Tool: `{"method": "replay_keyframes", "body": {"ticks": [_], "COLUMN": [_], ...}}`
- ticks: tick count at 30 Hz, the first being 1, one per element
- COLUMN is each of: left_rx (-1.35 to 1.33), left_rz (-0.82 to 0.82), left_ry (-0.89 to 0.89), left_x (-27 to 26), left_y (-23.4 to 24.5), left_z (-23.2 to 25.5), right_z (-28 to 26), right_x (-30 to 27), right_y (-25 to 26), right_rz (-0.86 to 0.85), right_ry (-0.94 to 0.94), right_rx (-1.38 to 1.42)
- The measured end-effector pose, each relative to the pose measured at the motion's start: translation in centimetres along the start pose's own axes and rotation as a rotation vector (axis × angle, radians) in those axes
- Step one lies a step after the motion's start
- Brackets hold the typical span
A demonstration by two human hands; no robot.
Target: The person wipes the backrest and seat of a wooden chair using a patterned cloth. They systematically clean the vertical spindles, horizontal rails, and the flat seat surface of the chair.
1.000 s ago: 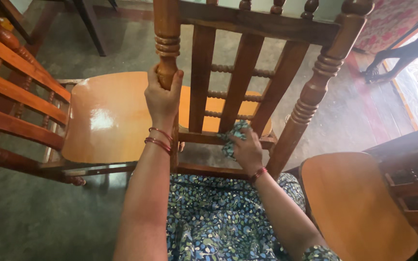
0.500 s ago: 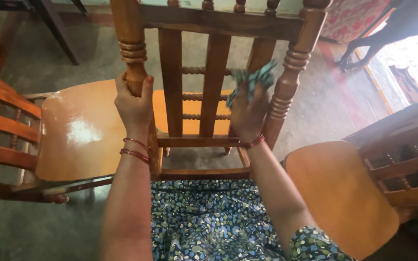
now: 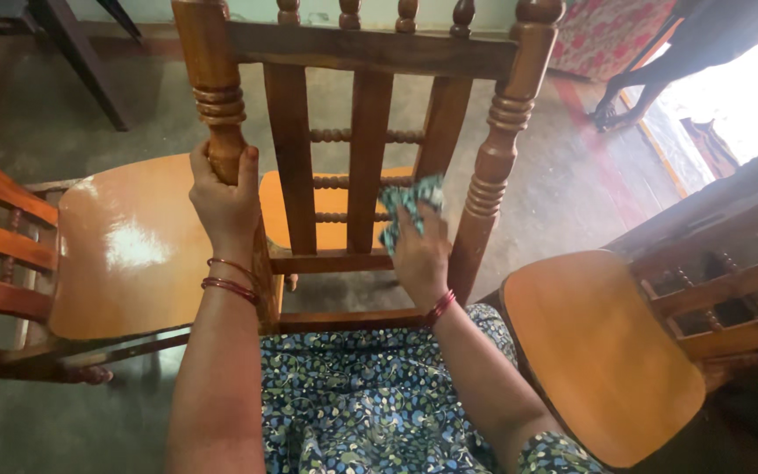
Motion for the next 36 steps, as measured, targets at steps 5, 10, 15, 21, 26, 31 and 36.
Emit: {"method": "replay_keyframes", "body": {"ticks": [5, 10, 15, 21, 26, 31, 36], "left_rx": [-0.010, 0.001, 0.019, 0.031, 0.001, 0.055, 0.052], "left_rz": [0.013, 0.003, 0.021, 0.015, 0.008, 0.027, 0.019], "left_ry": [-0.009, 0.019, -0.015, -0.004, 0.004, 0.043, 0.041], "left_x": [0.1, 0.0, 0.3, 0.1, 0.0, -0.1, -0.1], "left_y": [-0.2, 0.0, -0.3, -0.1, 0.0, -0.1, 0.0], "left_z": [0.1, 0.1, -0.2, -0.3, 0.6, 0.8, 0.8], "right_z": [-4.4, -12.4, -9.8, -1.4, 1.9, 3.6, -2.8], "right_x": [10.9, 19.0, 20.6, 19.2, 18.8, 20.0, 25.2], "right_y": [1.6, -2.2, -3.1, -0.2, 2.5, 2.8, -1.1], "right_rz": [0.288, 0.260, 0.249, 0.275, 0.216, 0.363, 0.606], "right_ry": [0.167, 0.487, 0.563, 0.399, 0.197, 0.017, 0.150], "right_rx": [-0.026, -0.023, -0.089, -0.127, -0.124, 0.042, 0.055]}}
Point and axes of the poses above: each hand's wrist, its own x-axis towards the middle knuckle, its own y-axis out of the back of the hand, z = x × y, the point moved 4 cm from there along x, towards the middle knuckle, and after that the axes turned 5 degrees about z, right-handed, at the moved point
